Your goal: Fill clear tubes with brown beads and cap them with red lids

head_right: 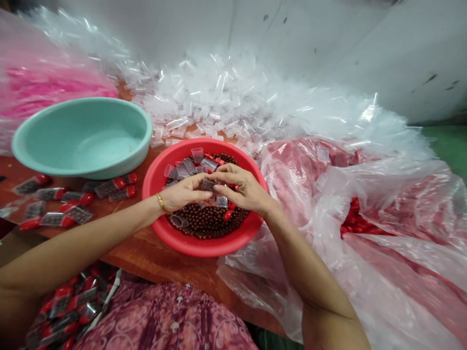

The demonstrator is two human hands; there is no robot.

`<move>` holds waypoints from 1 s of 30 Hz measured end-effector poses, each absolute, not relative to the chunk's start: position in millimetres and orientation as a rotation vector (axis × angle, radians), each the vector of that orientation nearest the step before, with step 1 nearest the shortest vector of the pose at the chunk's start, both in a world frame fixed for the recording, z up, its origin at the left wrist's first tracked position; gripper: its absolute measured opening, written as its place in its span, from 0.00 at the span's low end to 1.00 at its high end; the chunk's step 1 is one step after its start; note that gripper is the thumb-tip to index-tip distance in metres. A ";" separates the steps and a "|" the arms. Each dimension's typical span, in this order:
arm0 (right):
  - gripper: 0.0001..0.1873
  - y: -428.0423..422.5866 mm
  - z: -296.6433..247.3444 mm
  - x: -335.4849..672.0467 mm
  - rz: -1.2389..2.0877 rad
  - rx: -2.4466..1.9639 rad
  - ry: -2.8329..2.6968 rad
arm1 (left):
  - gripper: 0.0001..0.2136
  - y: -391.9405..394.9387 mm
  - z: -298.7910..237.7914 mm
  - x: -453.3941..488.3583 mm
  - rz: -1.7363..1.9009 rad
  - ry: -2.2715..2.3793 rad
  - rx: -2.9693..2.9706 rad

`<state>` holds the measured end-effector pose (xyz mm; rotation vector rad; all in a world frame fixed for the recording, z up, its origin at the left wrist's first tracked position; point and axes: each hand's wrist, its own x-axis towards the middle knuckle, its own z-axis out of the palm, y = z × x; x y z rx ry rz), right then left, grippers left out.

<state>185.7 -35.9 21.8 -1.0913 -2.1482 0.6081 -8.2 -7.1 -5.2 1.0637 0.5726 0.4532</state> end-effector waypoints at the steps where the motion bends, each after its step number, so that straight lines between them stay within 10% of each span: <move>1: 0.15 -36.3 23.0 188.1 0.594 -1.119 -2.130 | 0.13 -7.5 -4.9 -8.1 0.457 0.573 1.085; 10: 0.14 -35.6 15.9 229.0 0.132 -1.586 -2.476 | 0.08 -9.4 2.2 -4.8 0.577 0.702 1.111; 30: 0.16 -43.8 -1.9 190.5 0.221 -1.549 -3.214 | 0.06 -3.3 2.2 -9.7 0.551 0.680 0.818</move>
